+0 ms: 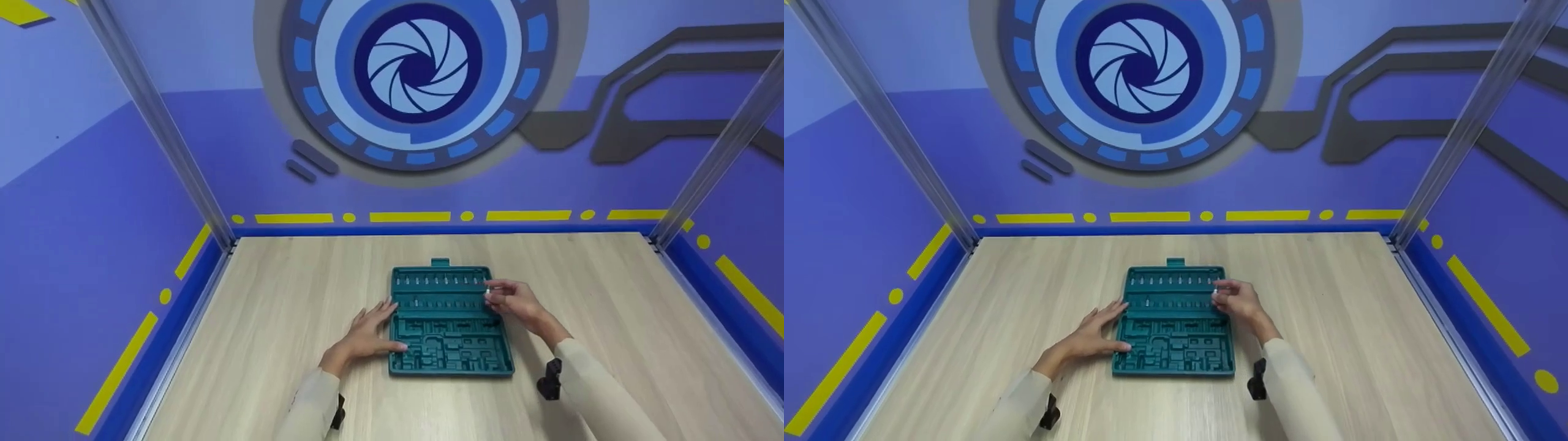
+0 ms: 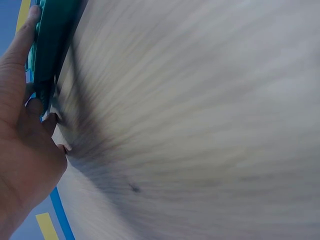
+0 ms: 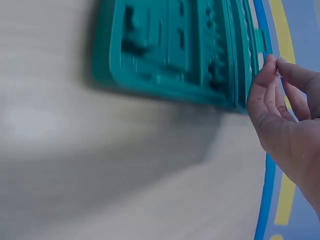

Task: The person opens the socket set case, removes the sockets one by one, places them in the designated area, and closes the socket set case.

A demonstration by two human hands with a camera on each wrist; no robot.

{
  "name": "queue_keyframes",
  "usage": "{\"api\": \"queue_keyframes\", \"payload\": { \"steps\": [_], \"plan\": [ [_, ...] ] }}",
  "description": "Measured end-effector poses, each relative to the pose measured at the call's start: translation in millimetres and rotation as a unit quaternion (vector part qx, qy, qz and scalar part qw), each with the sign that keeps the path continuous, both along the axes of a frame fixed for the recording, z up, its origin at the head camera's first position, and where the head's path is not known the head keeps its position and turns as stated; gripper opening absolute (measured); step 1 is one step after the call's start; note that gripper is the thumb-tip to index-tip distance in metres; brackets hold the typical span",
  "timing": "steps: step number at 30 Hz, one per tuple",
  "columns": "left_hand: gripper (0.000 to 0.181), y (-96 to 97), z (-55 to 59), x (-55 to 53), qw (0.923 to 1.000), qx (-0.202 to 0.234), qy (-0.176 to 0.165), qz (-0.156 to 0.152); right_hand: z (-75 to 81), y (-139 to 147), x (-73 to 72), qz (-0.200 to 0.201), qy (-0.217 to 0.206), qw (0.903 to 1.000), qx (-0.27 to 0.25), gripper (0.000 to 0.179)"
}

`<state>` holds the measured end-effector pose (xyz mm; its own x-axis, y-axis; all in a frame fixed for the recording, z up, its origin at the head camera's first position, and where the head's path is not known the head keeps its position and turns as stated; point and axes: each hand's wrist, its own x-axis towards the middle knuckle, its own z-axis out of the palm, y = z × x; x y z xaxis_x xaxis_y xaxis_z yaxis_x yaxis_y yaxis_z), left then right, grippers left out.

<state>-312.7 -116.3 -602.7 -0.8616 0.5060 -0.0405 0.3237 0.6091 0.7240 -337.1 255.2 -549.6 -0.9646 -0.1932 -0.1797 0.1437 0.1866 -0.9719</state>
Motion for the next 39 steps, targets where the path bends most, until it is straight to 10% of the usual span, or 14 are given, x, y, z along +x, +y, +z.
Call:
{"api": "queue_keyframes", "payload": {
  "steps": [21, 30, 39],
  "plan": [
    [0.103, 0.3, -3.7, 2.1, 0.9999, 0.014, 0.006, 0.004, -31.0, 44, 20.7, -0.060, 0.025, 0.9771, 0.203, 0.038],
    [0.104, 2.7, -4.2, 3.2, 0.9998, 0.013, 0.006, 0.010, -35.6, 42, 19.1, -0.054, 0.079, 0.9522, 0.290, 0.035],
    [0.103, 1.0, -3.1, 1.0, 0.9998, 0.014, 0.013, 0.010, -37.7, 43, 14.7, -0.047, 0.085, 0.9494, 0.299, 0.036]
  ]
}}
